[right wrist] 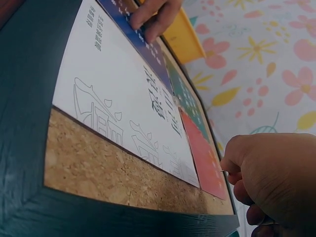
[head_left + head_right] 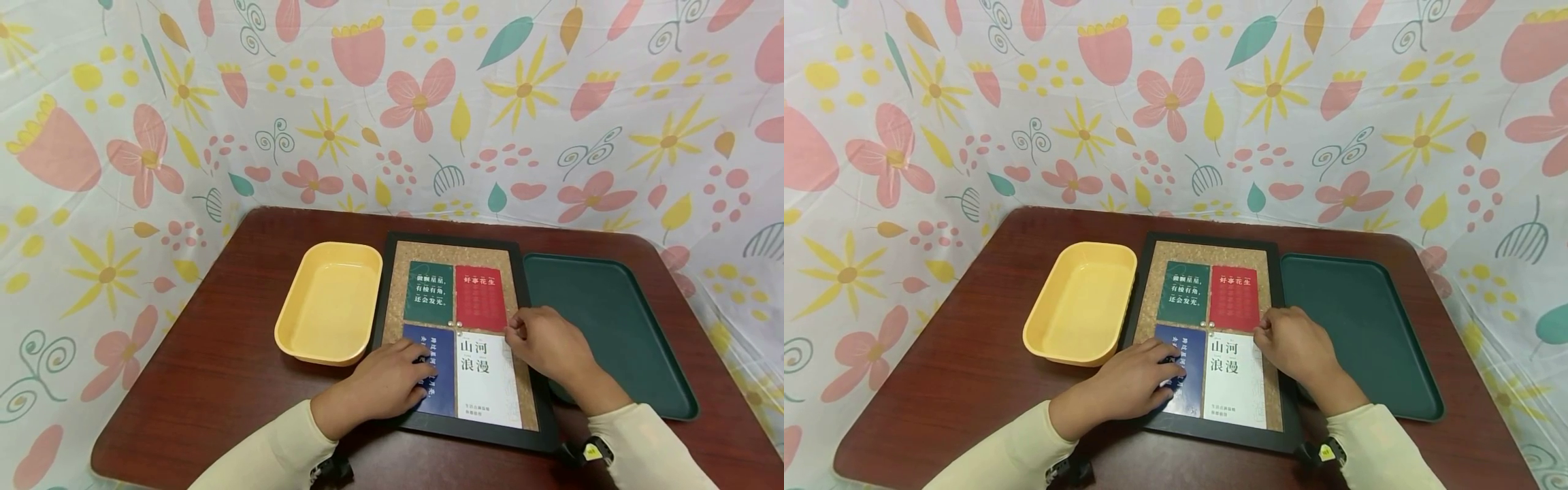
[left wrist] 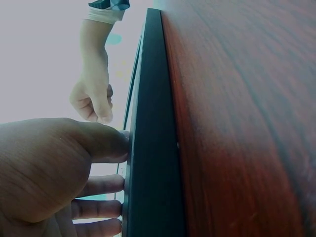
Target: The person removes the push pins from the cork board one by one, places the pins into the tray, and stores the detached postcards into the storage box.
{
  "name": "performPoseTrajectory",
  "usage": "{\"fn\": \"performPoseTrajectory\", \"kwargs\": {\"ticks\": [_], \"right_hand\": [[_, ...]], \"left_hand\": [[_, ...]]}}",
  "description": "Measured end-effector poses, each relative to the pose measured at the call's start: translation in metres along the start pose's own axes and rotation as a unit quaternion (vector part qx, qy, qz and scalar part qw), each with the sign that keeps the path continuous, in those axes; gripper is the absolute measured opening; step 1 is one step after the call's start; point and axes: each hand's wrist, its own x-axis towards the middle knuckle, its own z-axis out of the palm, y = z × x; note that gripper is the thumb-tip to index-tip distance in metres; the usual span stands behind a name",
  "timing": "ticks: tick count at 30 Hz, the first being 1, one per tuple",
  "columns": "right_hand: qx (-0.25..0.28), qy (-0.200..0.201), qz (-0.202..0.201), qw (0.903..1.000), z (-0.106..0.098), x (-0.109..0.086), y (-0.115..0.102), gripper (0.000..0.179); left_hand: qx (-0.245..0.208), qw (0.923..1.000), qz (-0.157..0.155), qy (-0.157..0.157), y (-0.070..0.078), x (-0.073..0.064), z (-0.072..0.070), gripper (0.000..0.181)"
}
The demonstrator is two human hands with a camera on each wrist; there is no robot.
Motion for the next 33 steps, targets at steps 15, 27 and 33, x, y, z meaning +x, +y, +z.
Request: {"fn": "performPoseTrajectory", "kwargs": {"ticks": [15,27,33], "right_hand": [[-0.006,0.007,-0.004,1.0,-0.002,-0.004,0.007,0.013],[-0.002,-0.017,0.023,0.9996,-0.003,-0.006,0.012,0.014],[-0.003,-0.016,0.025,0.9996,-0.004,-0.008,0.014,0.013]], "left_hand": [[-0.004,1.0,0.001,-0.003,0.0,0.0,0.0,0.028],[-0.006,1.0,0.0,-0.002,-0.001,0.0,-0.001,0.029],[-0.006,1.0,-0.001,-0.003,-0.001,0.0,-0.001,0.029]]}}
